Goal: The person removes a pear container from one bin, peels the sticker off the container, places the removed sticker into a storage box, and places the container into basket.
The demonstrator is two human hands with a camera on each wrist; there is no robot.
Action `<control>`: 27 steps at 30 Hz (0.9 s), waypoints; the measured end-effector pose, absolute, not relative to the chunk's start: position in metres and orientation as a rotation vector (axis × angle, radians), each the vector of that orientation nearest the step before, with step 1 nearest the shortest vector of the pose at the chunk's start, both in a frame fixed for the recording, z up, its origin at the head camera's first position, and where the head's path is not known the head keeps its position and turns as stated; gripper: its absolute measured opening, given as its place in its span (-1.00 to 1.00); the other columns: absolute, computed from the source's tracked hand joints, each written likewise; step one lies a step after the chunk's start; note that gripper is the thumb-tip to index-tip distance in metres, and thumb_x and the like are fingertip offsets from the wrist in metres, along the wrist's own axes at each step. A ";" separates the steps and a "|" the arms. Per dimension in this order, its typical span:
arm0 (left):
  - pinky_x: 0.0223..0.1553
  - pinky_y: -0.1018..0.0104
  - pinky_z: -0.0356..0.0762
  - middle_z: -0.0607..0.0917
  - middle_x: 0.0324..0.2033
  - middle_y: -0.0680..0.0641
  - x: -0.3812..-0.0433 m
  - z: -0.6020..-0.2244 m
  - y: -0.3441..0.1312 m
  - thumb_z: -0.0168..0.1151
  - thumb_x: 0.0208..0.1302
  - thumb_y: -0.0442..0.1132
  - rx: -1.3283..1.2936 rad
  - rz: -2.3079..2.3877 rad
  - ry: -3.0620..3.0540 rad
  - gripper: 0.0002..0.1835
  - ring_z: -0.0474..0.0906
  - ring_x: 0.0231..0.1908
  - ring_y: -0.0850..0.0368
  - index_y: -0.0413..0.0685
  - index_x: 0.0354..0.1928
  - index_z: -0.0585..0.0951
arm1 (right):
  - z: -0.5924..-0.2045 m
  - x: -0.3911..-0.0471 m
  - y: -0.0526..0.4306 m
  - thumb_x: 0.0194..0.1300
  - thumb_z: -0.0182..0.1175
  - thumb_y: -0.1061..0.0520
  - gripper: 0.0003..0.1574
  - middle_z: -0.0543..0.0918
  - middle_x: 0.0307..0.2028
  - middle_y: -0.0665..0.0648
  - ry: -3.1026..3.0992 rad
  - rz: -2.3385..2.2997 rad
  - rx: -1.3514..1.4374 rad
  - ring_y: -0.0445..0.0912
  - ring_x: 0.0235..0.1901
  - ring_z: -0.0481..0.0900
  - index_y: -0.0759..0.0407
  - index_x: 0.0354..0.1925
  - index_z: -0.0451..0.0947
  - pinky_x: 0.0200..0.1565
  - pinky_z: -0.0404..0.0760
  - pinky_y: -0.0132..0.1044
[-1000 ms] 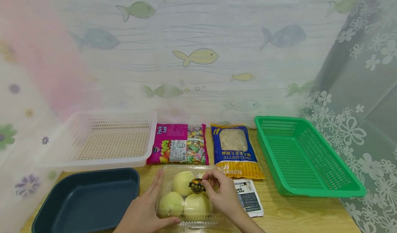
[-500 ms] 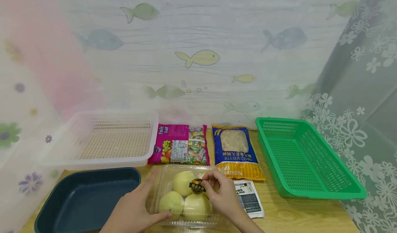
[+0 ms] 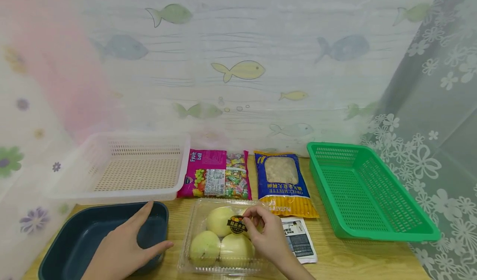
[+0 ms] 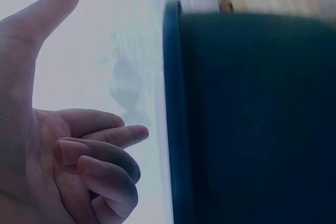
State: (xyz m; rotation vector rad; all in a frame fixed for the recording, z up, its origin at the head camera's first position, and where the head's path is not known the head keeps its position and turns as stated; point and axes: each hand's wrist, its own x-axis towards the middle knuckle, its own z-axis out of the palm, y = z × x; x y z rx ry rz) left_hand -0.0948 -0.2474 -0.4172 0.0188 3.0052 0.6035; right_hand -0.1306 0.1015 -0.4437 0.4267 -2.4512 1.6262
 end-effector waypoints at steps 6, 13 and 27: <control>-0.17 -0.38 0.64 0.25 0.51 -0.54 -0.095 -0.417 -0.280 0.25 0.16 0.64 -0.063 0.550 3.001 0.36 0.51 0.14 -0.68 -0.20 0.69 0.06 | -0.443 -0.130 0.101 0.32 0.40 0.38 -0.71 0.54 -0.47 -0.13 -2.442 1.590 0.430 -0.27 -0.48 0.40 -0.03 -0.30 0.69 -0.42 0.39 -0.44; -0.23 -0.31 0.61 0.19 0.48 -0.63 -0.090 -0.420 -0.320 0.17 0.23 0.64 -0.206 0.552 2.943 0.37 0.50 0.13 -0.70 -0.18 0.71 -0.10 | -0.442 -0.129 0.101 0.34 0.39 0.37 -0.72 0.59 -0.42 -0.14 -2.445 1.609 0.435 -0.26 -0.46 0.42 -0.03 -0.29 0.69 -0.39 0.42 -0.43; -0.15 -0.48 0.54 0.05 0.36 -0.82 -0.074 -0.439 -0.379 0.10 0.32 0.60 -0.338 0.501 2.841 0.45 0.30 0.18 -0.84 -0.61 0.57 -0.24 | -0.442 -0.127 0.102 0.32 0.41 0.37 -0.71 0.56 -0.45 -0.15 -2.448 1.595 0.433 -0.26 -0.46 0.42 -0.05 -0.30 0.70 -0.41 0.41 -0.45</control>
